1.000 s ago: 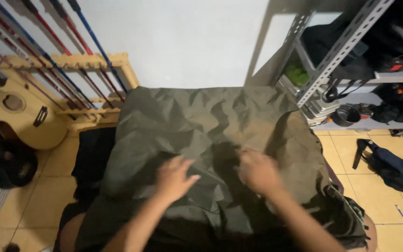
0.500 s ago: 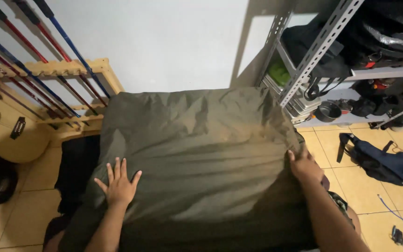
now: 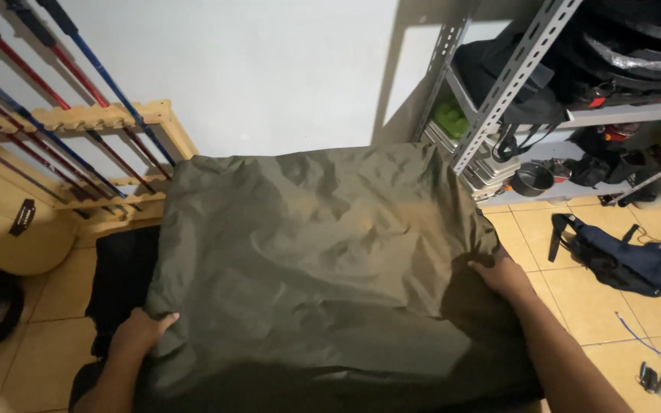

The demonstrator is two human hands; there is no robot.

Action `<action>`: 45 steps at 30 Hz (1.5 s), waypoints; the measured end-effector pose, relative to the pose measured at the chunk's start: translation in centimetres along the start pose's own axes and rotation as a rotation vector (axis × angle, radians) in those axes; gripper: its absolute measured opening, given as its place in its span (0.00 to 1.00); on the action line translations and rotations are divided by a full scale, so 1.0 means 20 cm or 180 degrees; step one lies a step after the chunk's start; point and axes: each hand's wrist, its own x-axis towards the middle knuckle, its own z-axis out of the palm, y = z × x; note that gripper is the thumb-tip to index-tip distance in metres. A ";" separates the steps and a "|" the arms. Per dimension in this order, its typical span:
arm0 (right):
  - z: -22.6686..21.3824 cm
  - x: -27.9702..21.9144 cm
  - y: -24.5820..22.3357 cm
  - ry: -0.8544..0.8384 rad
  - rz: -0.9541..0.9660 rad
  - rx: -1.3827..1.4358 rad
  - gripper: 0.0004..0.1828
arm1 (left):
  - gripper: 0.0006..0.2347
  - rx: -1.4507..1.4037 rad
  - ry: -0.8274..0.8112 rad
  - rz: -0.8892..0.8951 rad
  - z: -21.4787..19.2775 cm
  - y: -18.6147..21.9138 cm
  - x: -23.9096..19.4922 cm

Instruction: Folding a large olive green fabric cover or sleeping bag on top of a plastic storage bin.

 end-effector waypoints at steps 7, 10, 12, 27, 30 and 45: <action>-0.16 0.00 0.02 0.0714 -0.0074 0.0258 0.22 | 0.43 0.0118 -0.0101 0.0499 0.08 -0.11 -0.20; -0.16 -0.02 0.01 0.0454 0.0213 -0.0165 0.27 | 0.49 0.0333 -0.0133 0.0076 0.08 -0.12 -0.30; -0.08 0.03 0.09 0.0203 0.0249 -0.0368 0.35 | 0.46 0.0096 -0.0113 0.0256 0.07 -0.12 -0.32; -0.20 -0.20 0.23 -0.1095 0.0251 0.0924 0.59 | 0.48 -0.1191 -0.1172 0.0575 -0.20 -0.23 -0.78; -0.31 -0.44 0.12 -0.0749 0.0269 0.0851 0.65 | 0.45 -0.1481 -0.0681 0.0975 -0.05 -0.39 -0.61; -0.31 -0.34 0.71 -0.0980 0.0152 -0.0222 0.55 | 0.50 -0.0299 -0.0701 0.0736 -0.15 -0.47 -0.87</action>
